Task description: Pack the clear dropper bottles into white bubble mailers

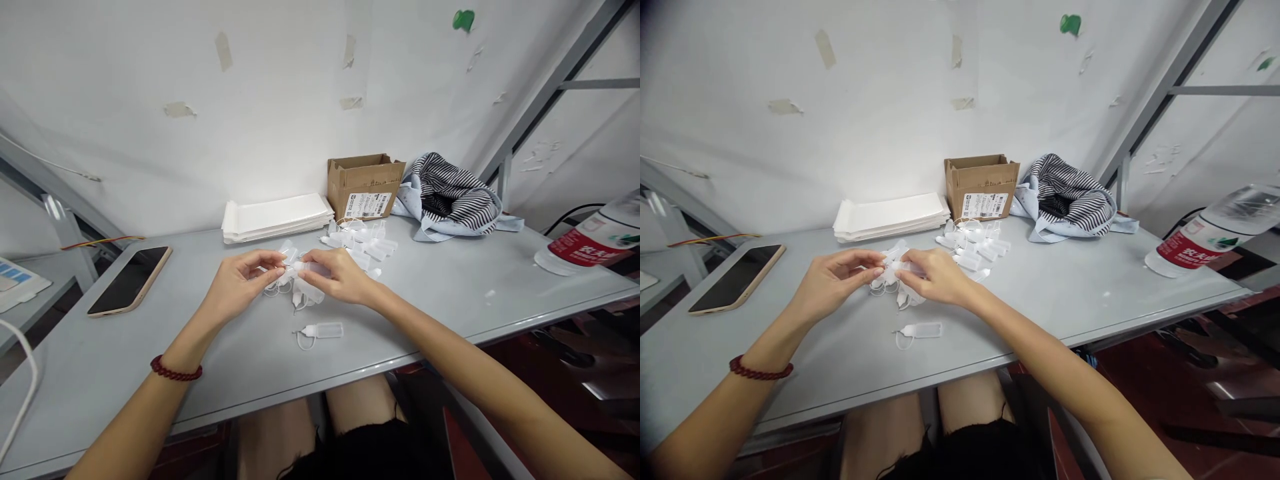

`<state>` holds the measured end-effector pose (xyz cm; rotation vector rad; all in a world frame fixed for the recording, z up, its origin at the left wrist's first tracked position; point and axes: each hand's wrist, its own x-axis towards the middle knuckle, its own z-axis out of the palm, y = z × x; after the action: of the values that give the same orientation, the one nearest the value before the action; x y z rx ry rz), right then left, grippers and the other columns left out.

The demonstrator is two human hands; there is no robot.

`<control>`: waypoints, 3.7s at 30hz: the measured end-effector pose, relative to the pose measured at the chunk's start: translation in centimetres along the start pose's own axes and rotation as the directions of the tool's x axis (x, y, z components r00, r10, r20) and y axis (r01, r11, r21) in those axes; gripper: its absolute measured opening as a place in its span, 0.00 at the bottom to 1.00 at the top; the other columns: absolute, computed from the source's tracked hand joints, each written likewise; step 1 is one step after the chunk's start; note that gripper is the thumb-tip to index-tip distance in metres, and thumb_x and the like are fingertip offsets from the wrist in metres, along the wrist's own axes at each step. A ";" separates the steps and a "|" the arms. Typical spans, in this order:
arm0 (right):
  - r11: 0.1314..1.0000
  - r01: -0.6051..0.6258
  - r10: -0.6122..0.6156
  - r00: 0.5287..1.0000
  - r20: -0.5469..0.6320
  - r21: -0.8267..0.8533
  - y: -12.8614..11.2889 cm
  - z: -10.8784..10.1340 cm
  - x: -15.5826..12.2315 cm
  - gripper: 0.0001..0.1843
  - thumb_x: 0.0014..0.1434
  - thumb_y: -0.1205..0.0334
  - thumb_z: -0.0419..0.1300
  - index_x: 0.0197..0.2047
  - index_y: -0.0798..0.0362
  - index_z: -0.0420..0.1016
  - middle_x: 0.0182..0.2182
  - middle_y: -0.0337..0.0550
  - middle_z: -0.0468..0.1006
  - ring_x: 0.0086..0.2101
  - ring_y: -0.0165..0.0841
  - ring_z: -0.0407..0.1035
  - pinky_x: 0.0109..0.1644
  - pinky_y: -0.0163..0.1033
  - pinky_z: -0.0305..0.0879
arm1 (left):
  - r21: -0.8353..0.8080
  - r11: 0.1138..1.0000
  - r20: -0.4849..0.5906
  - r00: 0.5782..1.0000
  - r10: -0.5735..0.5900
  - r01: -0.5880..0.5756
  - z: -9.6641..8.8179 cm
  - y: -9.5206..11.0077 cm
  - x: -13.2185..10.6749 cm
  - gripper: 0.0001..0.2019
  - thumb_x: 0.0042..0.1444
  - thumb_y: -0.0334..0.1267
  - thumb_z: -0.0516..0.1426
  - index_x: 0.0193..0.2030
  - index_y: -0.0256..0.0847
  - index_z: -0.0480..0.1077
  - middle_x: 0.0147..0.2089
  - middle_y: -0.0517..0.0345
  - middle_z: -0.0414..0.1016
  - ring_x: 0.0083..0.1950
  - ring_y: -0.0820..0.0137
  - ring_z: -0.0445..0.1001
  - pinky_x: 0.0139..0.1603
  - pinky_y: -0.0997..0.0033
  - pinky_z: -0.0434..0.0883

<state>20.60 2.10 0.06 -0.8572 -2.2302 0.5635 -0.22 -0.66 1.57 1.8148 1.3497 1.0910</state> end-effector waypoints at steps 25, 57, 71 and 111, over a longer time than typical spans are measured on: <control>0.999 0.020 -0.023 0.994 0.111 0.028 0.0 0.0 -0.1 0.16 0.64 0.54 0.52 0.40 0.59 0.72 0.20 0.35 0.65 0.22 0.26 0.55 0.30 0.33 0.51 | 0.042 0.998 0.064 0.997 0.053 -0.056 0.9 -0.1 -0.2 0.08 0.54 0.42 0.58 0.31 0.39 0.74 0.31 0.56 0.76 0.33 0.69 0.72 0.36 0.71 0.71; 0.995 0.028 -0.012 0.986 0.164 -0.094 0.2 -2.8 0.6 0.14 0.57 0.58 0.60 0.44 0.56 0.75 0.32 0.43 0.77 0.27 0.28 0.64 0.33 0.34 0.56 | 0.044 0.999 0.153 0.988 -0.012 0.006 0.3 0.6 0.0 0.12 0.56 0.45 0.56 0.29 0.40 0.74 0.29 0.58 0.75 0.29 0.72 0.70 0.32 0.74 0.68; 0.710 -0.406 0.589 0.791 0.168 -0.576 3.6 -6.9 0.2 0.06 0.52 0.62 0.62 0.34 0.55 0.76 0.34 0.45 0.77 0.30 0.32 0.68 0.28 0.34 0.53 | 0.611 0.792 -0.023 1.000 0.020 -0.002 0.2 -1.6 0.5 0.17 0.59 0.46 0.50 0.27 0.40 0.72 0.24 0.60 0.73 0.22 0.72 0.62 0.28 0.72 0.59; 0.942 0.087 -0.102 0.994 -0.029 -0.324 1.4 -1.0 0.0 0.10 0.56 0.61 0.59 0.39 0.57 0.75 0.31 0.42 0.72 0.26 0.27 0.61 0.30 0.33 0.51 | 0.317 0.912 0.061 0.966 0.252 -0.259 0.9 -0.7 -0.2 0.13 0.61 0.41 0.52 0.38 0.38 0.76 0.33 0.56 0.78 0.32 0.71 0.71 0.31 0.73 0.65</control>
<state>21.93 3.19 -0.12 -0.9069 -2.3433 0.1307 0.27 -0.64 0.51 2.2895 1.3694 1.0224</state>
